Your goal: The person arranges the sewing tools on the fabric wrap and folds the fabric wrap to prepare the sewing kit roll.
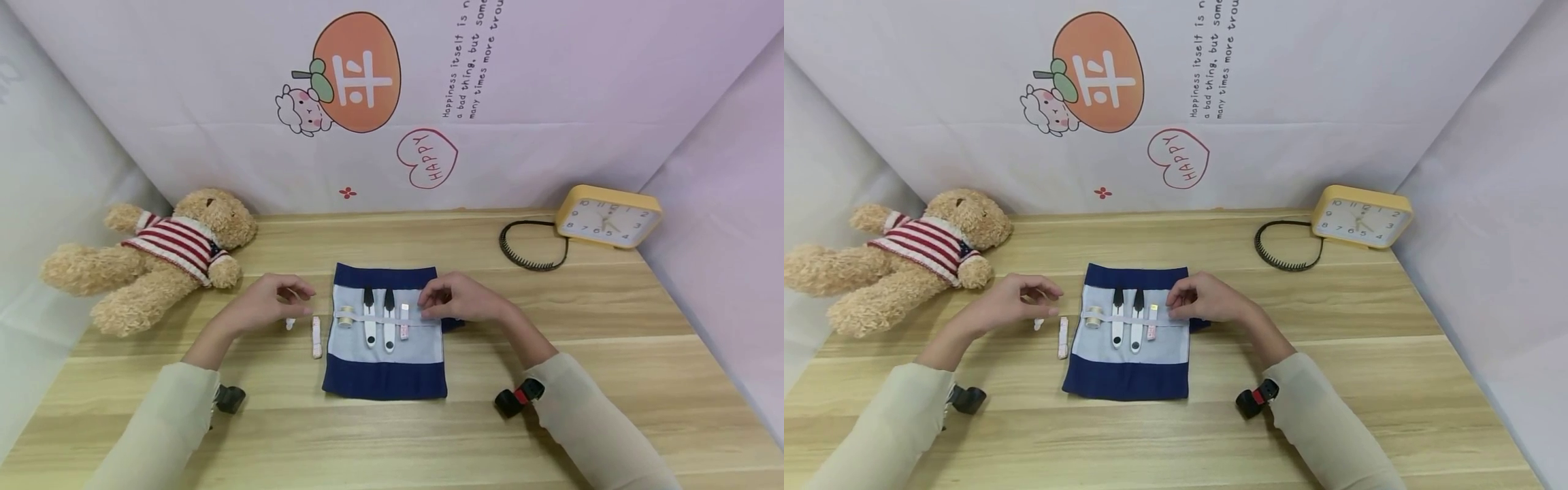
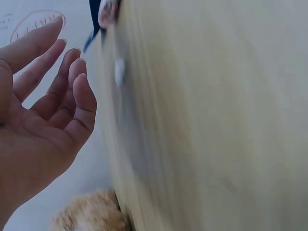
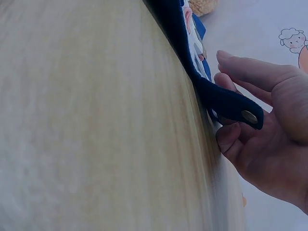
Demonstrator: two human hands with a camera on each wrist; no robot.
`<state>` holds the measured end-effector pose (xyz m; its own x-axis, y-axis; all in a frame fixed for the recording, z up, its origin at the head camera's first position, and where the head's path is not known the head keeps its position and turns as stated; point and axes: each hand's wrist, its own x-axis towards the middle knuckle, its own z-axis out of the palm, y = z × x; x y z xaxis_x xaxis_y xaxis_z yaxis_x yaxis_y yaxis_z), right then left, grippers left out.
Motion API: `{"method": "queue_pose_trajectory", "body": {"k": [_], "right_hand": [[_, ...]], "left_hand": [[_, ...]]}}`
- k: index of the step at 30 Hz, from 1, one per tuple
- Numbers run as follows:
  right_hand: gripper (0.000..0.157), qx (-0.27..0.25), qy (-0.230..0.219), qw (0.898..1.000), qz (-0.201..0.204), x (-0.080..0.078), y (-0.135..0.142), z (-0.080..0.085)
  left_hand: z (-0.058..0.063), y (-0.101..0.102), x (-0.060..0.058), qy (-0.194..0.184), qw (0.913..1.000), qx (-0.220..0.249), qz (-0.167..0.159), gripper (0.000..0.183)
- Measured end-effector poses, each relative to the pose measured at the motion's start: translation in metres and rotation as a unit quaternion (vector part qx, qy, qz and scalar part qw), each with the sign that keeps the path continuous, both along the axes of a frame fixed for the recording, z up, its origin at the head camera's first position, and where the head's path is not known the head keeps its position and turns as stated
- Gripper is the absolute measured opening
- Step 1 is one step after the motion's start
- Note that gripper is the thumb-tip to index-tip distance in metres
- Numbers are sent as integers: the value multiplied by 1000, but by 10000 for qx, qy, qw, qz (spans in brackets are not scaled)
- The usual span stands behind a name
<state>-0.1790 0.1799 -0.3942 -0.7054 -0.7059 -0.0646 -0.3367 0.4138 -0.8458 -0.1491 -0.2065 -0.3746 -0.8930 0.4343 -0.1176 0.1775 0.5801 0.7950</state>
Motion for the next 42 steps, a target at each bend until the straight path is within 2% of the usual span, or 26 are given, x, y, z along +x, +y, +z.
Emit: {"method": "queue_pose_trajectory", "body": {"k": [7, 14, 20, 28, 37, 42], "right_hand": [[13, 101, -58, 9999, -5, -1, 0, -1], [14, 98, -154, 9998, 83, -2, 1, -1], [14, 161, -216, 9996, 81, -2, 0, -1], [14, 291, -263, 9992, 19, -2, 0, -1], [13, 502, -3, 9986, 184, -2, -3, -1], [11, 569, -51, 9983, 134, -4, -3, -4]], "left_hand": [[-5, -21, 7, -224, 9996, 23, -180, 33], [-8, -27, 9, -393, 9988, 47, -301, 32], [-10, -26, 9, -235, 9990, -81, -362, 26], [-13, -24, 8, -122, 9989, -360, -262, 17], [-10, -26, 7, -79, 9992, -273, -270, 14], [-8, -25, 5, 15, 9994, -258, -238, 6]]}}
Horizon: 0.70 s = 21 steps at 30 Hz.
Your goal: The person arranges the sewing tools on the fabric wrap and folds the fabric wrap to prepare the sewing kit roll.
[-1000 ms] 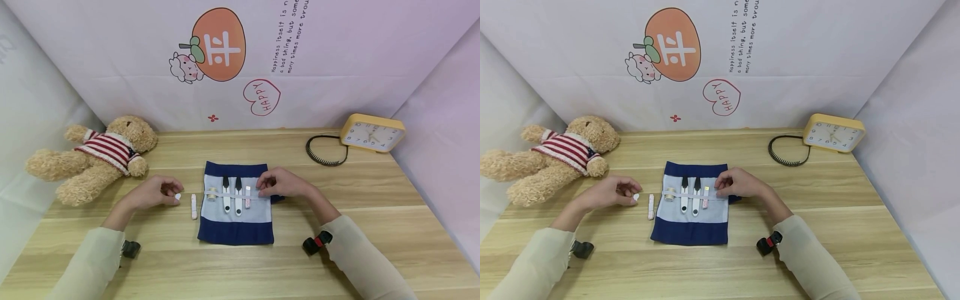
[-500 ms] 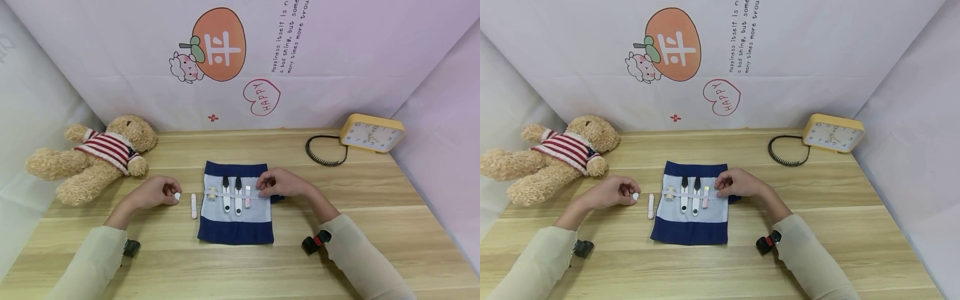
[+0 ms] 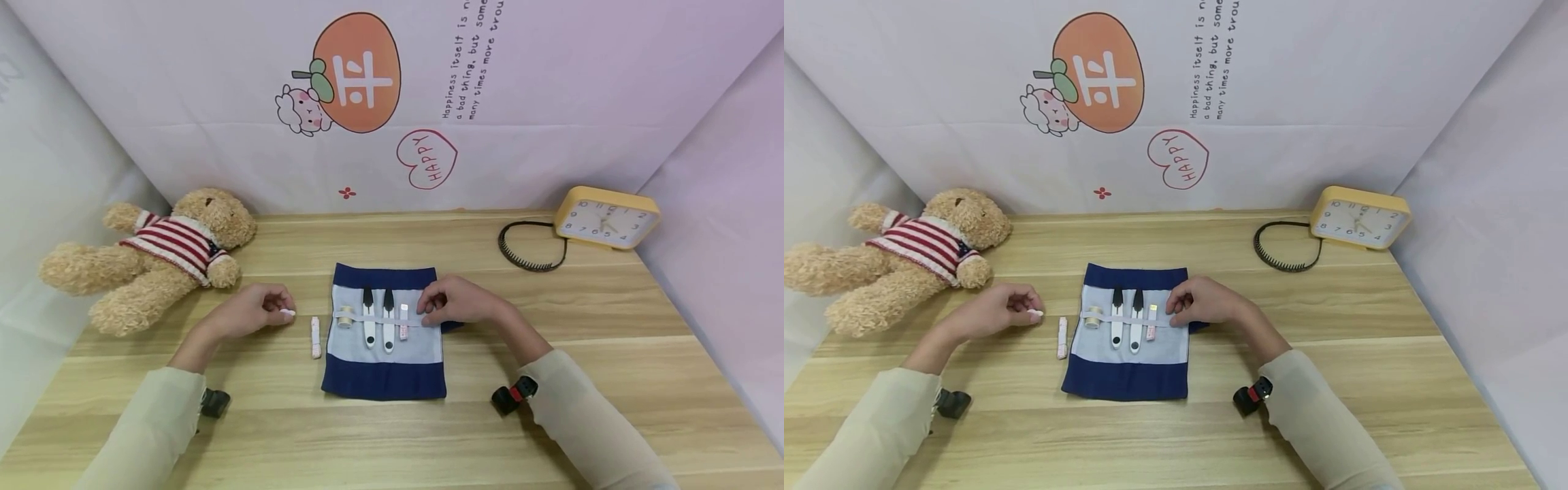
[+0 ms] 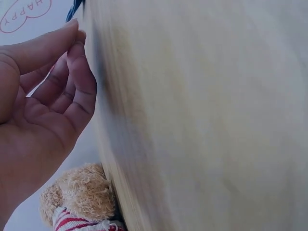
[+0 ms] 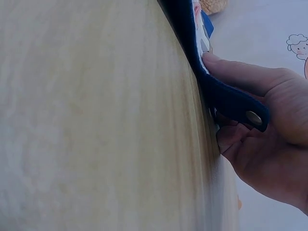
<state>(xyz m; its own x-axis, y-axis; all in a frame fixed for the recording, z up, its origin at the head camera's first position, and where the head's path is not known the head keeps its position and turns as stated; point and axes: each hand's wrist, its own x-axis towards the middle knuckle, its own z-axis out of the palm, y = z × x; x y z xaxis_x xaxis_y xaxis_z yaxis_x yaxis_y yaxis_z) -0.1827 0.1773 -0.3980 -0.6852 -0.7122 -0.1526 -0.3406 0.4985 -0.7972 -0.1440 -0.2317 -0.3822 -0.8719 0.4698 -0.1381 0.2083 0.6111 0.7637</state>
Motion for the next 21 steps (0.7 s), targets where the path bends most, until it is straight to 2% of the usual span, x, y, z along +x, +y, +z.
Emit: {"method": "queue_pose_trajectory", "body": {"k": [8, 11, 15, 21], "right_hand": [[11, -77, 27, 9999, 63, 0, 1, 2], [11, -41, 46, 10000, 58, 1, 0, 3], [10, -42, 68, 10000, 57, 2, 0, 5], [9, -131, 98, 9998, 120, 3, 0, 6]], "left_hand": [[5, 11, -5, 163, 9977, 209, 623, 12], [7, 21, -8, 234, 9965, 322, 731, 11], [12, 40, -12, 135, 9954, 689, 649, 15], [17, 68, -18, 26, 9935, 1105, 255, 42]]}}
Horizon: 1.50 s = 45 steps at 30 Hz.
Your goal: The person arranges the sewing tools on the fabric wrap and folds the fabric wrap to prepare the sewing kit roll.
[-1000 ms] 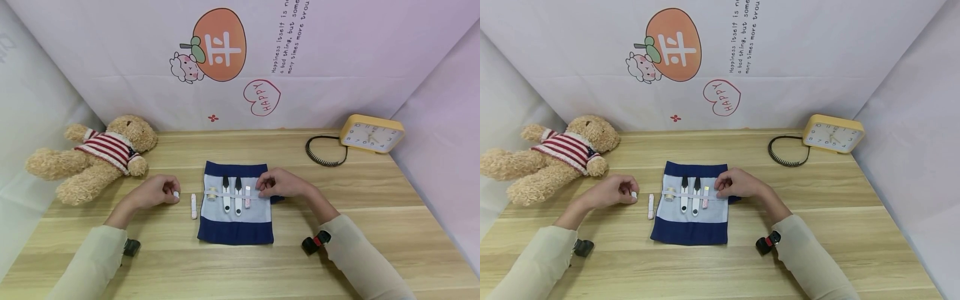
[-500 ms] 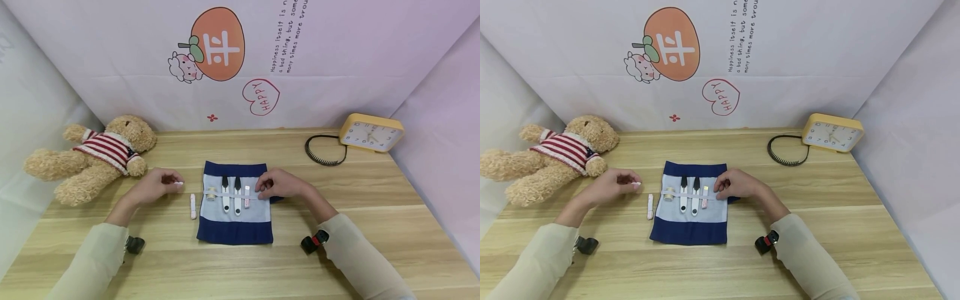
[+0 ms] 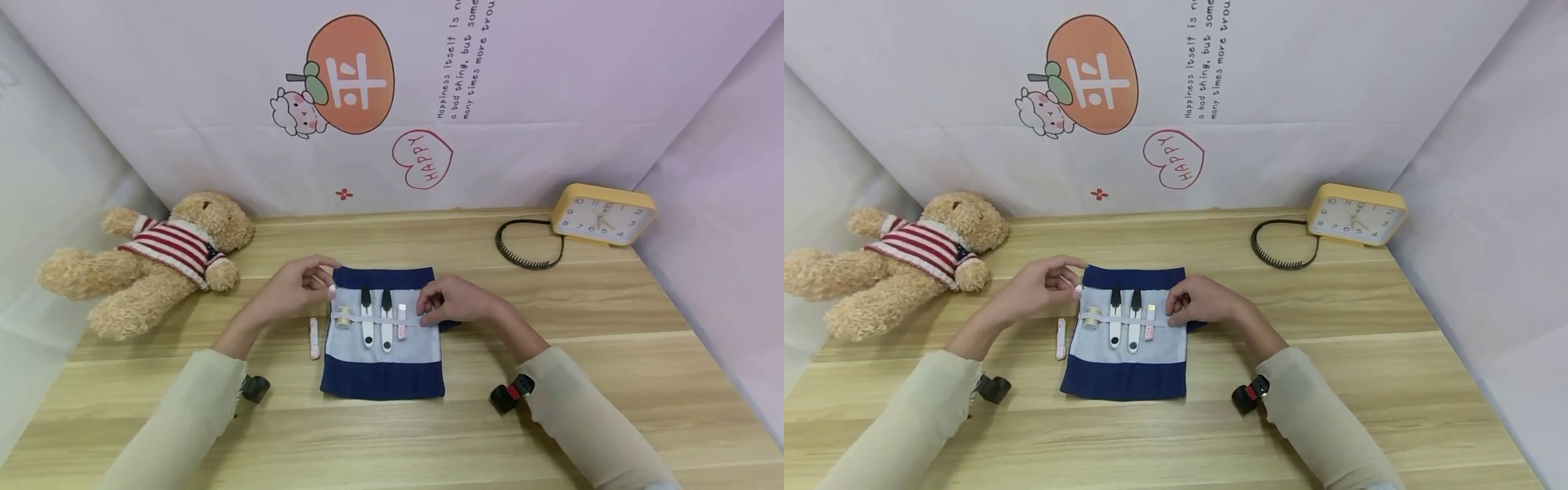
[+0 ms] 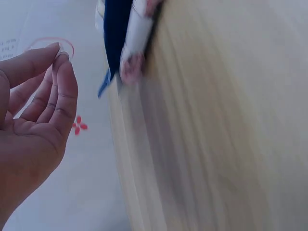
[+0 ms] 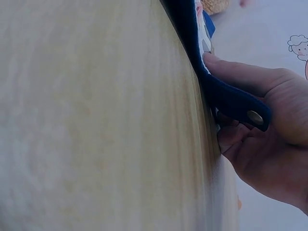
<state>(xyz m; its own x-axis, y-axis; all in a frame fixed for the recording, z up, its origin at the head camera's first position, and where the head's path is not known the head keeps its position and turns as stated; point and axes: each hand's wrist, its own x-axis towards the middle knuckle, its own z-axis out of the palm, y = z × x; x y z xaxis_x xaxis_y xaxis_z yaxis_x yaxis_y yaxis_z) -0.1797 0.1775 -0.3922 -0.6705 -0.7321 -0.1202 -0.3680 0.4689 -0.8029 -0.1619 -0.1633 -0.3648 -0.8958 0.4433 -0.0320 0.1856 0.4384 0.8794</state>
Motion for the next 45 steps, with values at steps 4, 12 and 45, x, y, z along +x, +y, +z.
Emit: {"method": "queue_pose_trajectory", "body": {"k": [4, 12, 45], "right_hand": [[10, 43, -21, 10000, 19, 0, 1, -2], [9, 52, -47, 10000, 16, 0, 2, 1], [5, 273, -11, 9994, 226, -4, 2, 0]], "left_hand": [[1, 15, -3, 44, 9998, -66, -168, 44], [4, 43, -12, -145, 9994, 168, -270, 39], [-9, 117, -25, -290, 9918, -229, -1220, 21]]}}
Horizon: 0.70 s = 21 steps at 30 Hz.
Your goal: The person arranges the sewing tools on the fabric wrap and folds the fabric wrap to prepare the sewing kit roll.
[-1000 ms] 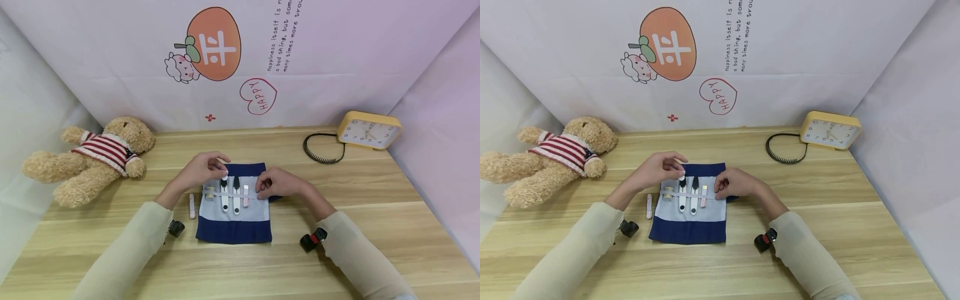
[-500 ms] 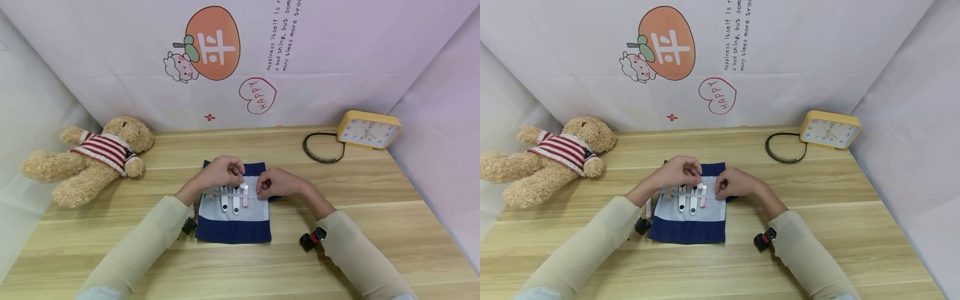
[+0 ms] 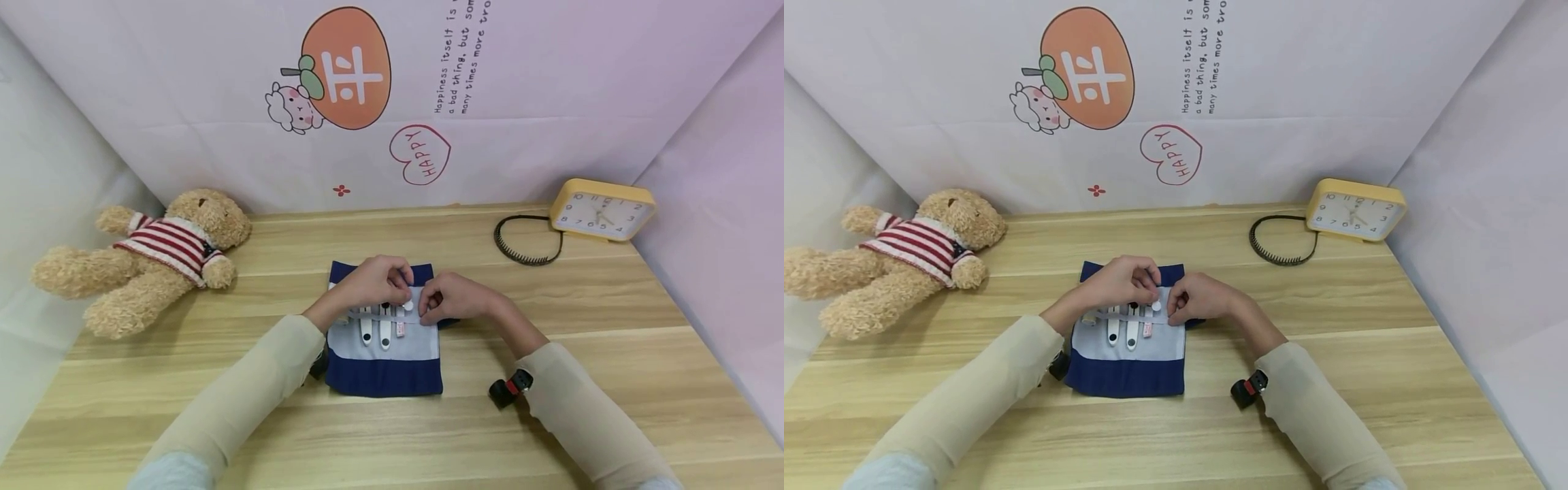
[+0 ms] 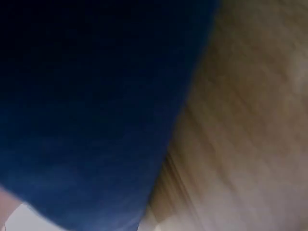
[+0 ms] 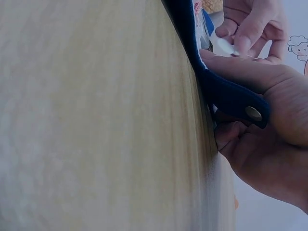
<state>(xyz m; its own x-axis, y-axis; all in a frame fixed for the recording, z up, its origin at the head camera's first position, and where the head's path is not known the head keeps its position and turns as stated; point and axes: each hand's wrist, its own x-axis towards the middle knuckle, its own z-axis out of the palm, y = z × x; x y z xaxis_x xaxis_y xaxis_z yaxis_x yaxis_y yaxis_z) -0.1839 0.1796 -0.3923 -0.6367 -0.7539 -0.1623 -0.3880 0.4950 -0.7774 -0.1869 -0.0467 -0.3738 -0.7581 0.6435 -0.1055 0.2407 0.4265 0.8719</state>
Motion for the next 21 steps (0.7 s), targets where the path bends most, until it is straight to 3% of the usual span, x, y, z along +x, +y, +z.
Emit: {"method": "queue_pose_trajectory", "body": {"k": [12, 21], "right_hand": [[5, 22, 22, 10000, 26, -2, -1, -2], [4, 27, -21, 10000, 44, -2, 0, -2]], "left_hand": [[-3, 6, -3, 495, 9968, -631, -66, 12], [-7, 7, -3, 443, 9961, -742, -154, 12]]}}
